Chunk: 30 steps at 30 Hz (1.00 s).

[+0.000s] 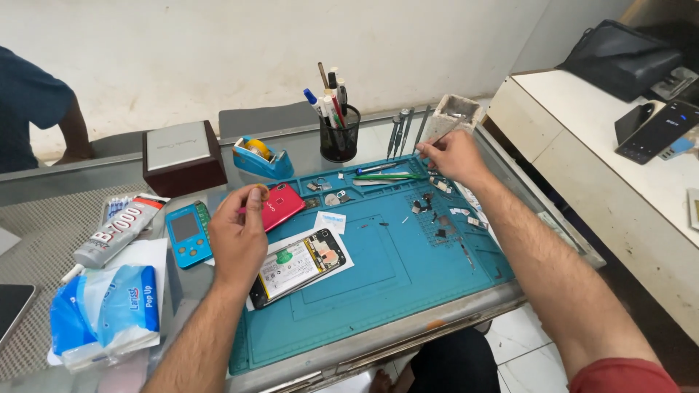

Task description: Assembling and inspecting a smartphone by connecting internal components and the battery.

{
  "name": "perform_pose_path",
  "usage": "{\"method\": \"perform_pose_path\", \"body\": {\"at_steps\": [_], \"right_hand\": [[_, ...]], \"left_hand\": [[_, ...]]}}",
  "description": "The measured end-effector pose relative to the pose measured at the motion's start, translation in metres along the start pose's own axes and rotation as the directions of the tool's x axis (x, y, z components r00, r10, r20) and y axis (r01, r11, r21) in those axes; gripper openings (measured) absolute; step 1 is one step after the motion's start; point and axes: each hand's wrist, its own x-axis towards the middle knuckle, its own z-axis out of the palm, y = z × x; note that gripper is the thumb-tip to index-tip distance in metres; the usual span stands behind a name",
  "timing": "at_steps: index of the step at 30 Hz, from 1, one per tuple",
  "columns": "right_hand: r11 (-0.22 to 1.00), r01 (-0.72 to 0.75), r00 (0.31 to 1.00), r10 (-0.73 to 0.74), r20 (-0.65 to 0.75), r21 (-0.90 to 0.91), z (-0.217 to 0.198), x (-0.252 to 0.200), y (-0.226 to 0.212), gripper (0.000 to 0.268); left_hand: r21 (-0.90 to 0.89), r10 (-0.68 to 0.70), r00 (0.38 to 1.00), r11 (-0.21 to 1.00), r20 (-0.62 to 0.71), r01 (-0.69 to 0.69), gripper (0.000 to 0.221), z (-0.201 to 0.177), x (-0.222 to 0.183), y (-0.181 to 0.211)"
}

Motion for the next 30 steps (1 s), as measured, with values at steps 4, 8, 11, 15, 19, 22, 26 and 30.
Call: {"method": "perform_pose_path", "body": {"at_steps": [4, 8, 11, 15, 19, 22, 26, 30], "right_hand": [[0.999, 0.025, 0.999, -0.026, -0.023, -0.020, 0.006, 0.003, 0.003, 0.015], [0.986, 0.095, 0.995, -0.098, -0.015, -0.138, 0.014, 0.013, 0.021, 0.018], [0.981, 0.128, 0.991, -0.132, -0.017, -0.146, 0.018, 0.016, 0.017, 0.017], [0.969, 0.170, 0.984, -0.175, -0.012, -0.177, 0.028, 0.028, 0.022, 0.016], [0.961, 0.166, 0.985, -0.170, 0.002, -0.220, 0.024, 0.018, 0.007, 0.014], [0.955, 0.144, 0.990, -0.141, 0.029, -0.260, 0.025, 0.022, 0.009, 0.016], [0.938, 0.128, 0.992, -0.116, 0.057, -0.322, 0.025, 0.030, 0.010, 0.016], [0.920, 0.156, 0.987, -0.132, 0.090, -0.361, 0.029, 0.039, 0.016, 0.017]], "left_hand": [[0.005, 0.010, 1.000, 1.000, 0.011, -0.010, 0.025, 0.001, -0.001, 0.003], [0.025, 0.043, 0.999, 0.999, 0.016, -0.043, 0.025, 0.001, 0.000, 0.004], [0.041, 0.048, 0.998, 0.998, 0.029, -0.049, 0.021, 0.002, 0.002, 0.001], [0.034, 0.048, 0.998, 0.998, 0.029, -0.049, 0.018, 0.002, 0.003, -0.001], [0.033, 0.052, 0.998, 0.998, 0.018, -0.053, 0.019, 0.001, 0.004, 0.000], [0.012, 0.014, 0.999, 1.000, 0.029, -0.015, 0.020, 0.001, 0.003, 0.002], [0.003, 0.047, 0.998, 0.999, 0.029, -0.047, 0.017, 0.001, 0.004, 0.002], [-0.020, 0.056, 0.998, 0.998, 0.025, -0.055, 0.015, 0.003, 0.004, -0.009]]}}
